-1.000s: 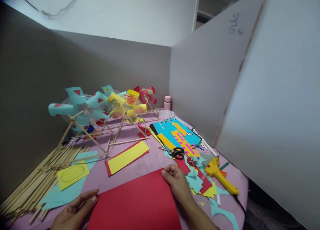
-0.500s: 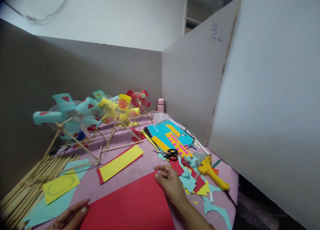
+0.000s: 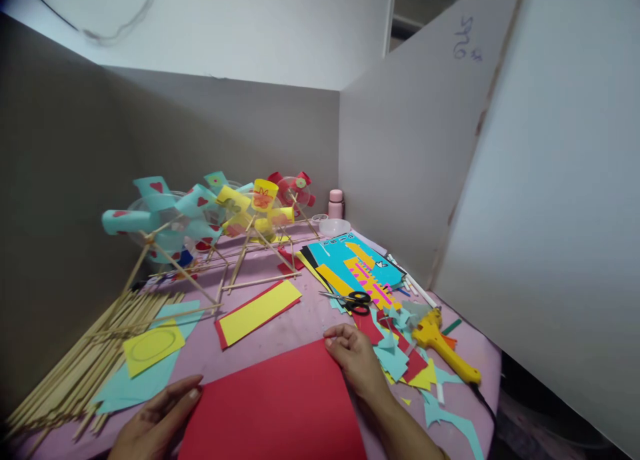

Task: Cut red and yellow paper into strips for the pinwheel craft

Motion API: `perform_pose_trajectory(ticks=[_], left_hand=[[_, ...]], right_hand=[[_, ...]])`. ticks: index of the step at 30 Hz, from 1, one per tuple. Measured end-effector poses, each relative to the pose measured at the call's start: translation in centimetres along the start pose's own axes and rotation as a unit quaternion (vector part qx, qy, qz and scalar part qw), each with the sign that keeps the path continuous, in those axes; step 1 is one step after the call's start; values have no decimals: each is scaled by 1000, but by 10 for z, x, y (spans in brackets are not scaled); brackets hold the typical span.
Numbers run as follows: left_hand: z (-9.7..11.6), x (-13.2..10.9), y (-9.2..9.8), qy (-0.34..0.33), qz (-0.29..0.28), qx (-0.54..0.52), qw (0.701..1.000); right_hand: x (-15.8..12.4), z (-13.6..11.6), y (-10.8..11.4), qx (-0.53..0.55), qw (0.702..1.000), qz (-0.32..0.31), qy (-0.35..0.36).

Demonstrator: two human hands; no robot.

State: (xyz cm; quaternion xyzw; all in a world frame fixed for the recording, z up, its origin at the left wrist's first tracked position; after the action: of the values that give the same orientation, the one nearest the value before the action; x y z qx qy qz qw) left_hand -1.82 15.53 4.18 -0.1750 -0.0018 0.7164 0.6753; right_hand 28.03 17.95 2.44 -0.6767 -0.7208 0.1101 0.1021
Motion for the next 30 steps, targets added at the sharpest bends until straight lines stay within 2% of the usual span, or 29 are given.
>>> perform_pose_trajectory(ticks=[11,19,30], left_hand=[[-14,11,9,23,-56,11,998],[-4,20,11,-14,-122,210,970],[1,21,9,-27,-141,280,949]], right_hand=[[-5,-3,-3,-1,1000,3,-20],[-7,-1,-1,-6,999,-2,-40],[-7,9,-2,-11,996,-15,-83]])
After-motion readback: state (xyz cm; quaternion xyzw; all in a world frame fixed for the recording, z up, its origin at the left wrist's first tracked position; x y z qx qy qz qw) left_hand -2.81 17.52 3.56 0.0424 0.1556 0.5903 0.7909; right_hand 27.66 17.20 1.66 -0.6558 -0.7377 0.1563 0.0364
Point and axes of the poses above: each hand's wrist, its own x-axis towards the middle knuckle, its own y-axis out of the back of the hand, z = x × y, the point moved 8 cm from there along x, towards the middle knuckle, and after that the axes turned 13 degrees about -z, right-handed, at the moved point
